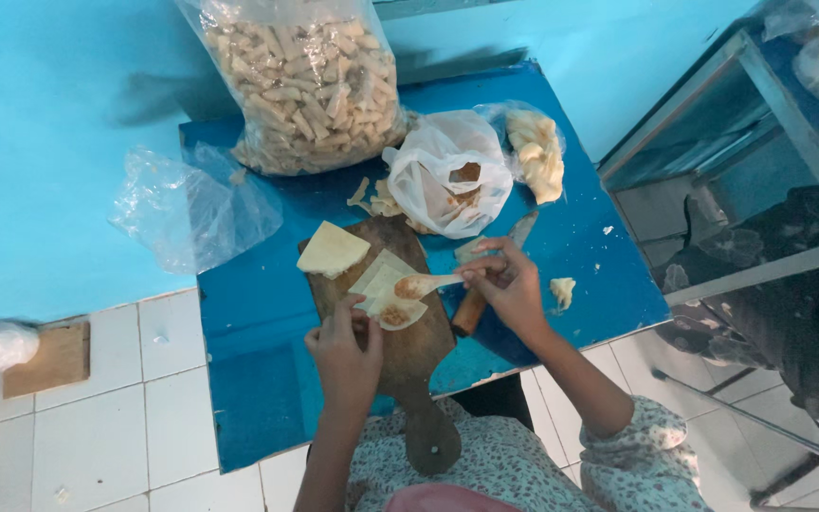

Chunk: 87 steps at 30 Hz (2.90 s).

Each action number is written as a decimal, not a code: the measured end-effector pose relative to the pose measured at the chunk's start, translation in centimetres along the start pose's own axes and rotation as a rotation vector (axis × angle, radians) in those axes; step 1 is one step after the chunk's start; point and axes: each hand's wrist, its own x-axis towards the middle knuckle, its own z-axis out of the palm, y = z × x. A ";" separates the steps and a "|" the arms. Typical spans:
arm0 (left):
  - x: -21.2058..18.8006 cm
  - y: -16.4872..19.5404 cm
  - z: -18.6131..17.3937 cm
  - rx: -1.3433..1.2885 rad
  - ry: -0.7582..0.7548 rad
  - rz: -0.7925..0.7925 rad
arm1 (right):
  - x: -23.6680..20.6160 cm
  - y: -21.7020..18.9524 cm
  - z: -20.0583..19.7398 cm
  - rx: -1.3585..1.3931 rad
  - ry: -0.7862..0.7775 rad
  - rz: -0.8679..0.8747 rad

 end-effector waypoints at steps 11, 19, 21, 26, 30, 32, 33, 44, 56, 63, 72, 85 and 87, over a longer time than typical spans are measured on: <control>0.1 0.2 -0.2 -0.011 -0.006 -0.013 | 6.8 -4.3 -3.2 -0.715 0.319 -0.268; 0.0 -0.2 -0.5 -0.074 -0.018 -0.035 | -0.1 -5.7 5.3 -0.725 -0.244 -0.463; -0.1 -0.3 -0.6 -0.064 -0.012 -0.016 | -0.7 -5.2 7.1 -0.716 -0.372 -0.431; -0.2 -0.7 -0.7 -0.043 -0.022 0.026 | -0.7 -3.9 8.6 -0.736 -0.391 -0.388; -0.1 -0.6 -0.7 -0.048 -0.016 0.026 | -0.8 -3.6 8.3 -0.689 -0.363 -0.424; -0.1 -0.5 -0.7 -0.043 -0.039 0.007 | -1.1 -3.7 7.9 -0.686 -0.358 -0.413; 0.0 -0.4 -0.7 -0.041 -0.049 -0.004 | -1.1 -3.7 7.8 -0.711 -0.357 -0.404; -0.1 -0.3 -0.7 -0.052 -0.015 0.010 | -2.0 -3.4 6.9 -0.717 -0.059 -0.260; 0.1 0.5 -0.1 -0.141 -0.028 0.041 | -3.4 -4.4 9.0 -0.730 0.023 -0.118; 0.4 0.8 -0.1 -0.151 -0.075 0.039 | -3.4 -4.5 9.2 -0.719 0.033 -0.143; 0.5 1.1 0.2 -0.147 -0.058 0.060 | -3.6 -4.6 10.3 -0.578 -0.020 -0.232; 0.5 0.9 0.0 -0.087 -0.058 0.141 | -4.3 -4.2 9.9 -0.548 -0.124 -0.319; 0.5 0.9 -0.1 -0.064 -0.080 0.159 | -4.0 -4.5 9.0 -0.594 -0.181 -0.316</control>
